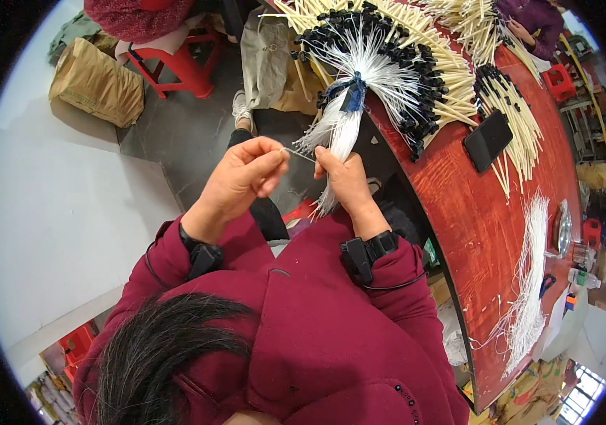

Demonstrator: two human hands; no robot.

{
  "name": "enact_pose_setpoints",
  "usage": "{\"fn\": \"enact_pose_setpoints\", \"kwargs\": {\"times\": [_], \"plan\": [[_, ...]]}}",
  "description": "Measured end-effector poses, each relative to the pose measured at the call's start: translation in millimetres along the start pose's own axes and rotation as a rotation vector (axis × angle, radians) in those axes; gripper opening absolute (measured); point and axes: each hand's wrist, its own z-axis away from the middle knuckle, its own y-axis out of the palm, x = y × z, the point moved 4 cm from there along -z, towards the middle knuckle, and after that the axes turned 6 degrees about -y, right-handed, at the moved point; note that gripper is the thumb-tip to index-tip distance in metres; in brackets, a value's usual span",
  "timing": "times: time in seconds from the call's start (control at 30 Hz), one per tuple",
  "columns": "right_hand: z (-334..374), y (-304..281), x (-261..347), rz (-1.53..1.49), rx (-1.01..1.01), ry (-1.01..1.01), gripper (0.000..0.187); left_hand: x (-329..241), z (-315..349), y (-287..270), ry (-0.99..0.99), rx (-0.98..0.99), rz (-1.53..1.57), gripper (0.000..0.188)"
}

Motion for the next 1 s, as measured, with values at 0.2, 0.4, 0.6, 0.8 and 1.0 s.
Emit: {"fn": "enact_pose_setpoints", "kwargs": {"times": [0.2, 0.4, 0.6, 0.8, 1.0], "plan": [[3, 3, 7, -0.035, -0.024, 0.016, 0.029, 0, -38, 17, 0.100, -0.113, 0.246, 0.012], [3, 0, 6, -0.008, 0.036, 0.032, 0.027, -5, -53, -30, 0.396, -0.354, -0.421, 0.009], [2, 0, 6, -0.038, 0.050, 0.045, 0.025, 10, -26, -52, 0.797, -0.268, -1.346, 0.008], [0, 1, 5, -0.041, 0.059, 0.057, 0.027, 49, -30, -40, 0.655, -0.065, -1.704, 0.013], [1, 1, 6, -0.059, 0.087, 0.043, 0.029, 51, -38, -52, 0.480, -0.171, -1.249, 0.008]]}}
